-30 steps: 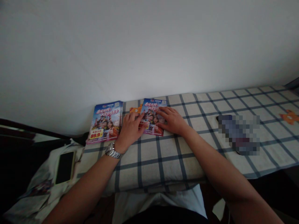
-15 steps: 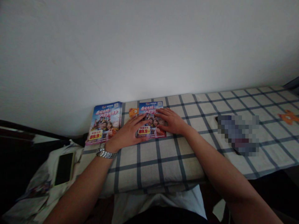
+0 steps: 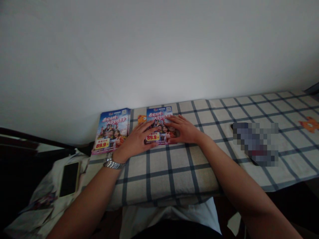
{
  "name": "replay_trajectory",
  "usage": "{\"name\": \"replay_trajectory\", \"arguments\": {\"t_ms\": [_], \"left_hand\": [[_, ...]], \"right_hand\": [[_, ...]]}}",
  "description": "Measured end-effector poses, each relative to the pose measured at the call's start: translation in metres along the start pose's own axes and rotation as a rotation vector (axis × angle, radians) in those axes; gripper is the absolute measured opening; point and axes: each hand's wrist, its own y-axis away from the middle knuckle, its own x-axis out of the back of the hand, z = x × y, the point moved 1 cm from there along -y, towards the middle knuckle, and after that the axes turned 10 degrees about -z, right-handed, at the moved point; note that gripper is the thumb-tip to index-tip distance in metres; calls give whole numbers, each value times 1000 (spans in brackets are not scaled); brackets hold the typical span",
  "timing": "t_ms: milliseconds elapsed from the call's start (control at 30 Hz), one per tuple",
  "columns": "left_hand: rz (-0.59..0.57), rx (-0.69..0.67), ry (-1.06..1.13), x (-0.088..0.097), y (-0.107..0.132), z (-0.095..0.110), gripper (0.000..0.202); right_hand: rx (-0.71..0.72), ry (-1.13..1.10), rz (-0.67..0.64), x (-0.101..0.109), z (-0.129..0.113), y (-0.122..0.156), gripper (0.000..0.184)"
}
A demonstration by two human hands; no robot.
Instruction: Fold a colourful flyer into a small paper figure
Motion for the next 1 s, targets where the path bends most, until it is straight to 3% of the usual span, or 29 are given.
{"name": "replay_trajectory", "arguments": {"t_ms": [200, 467, 667, 767, 900, 1000], "left_hand": [[31, 3, 15, 2, -1, 1, 57], [86, 2, 64, 2, -4, -1, 46], [103, 19, 89, 6, -5, 3, 47], [75, 3, 104, 9, -2, 5, 49], [93, -35, 137, 10, 0, 5, 58], [139, 70, 170, 8, 0, 4, 46]], "right_hand": [[15, -35, -34, 2, 1, 2, 96], [26, -207, -15, 10, -1, 3, 89], [15, -278, 56, 10, 2, 1, 32], [2, -286, 74, 8, 6, 0, 17], [-1, -269, 91, 7, 9, 1, 25], [9, -267, 82, 8, 6, 1, 35]]}}
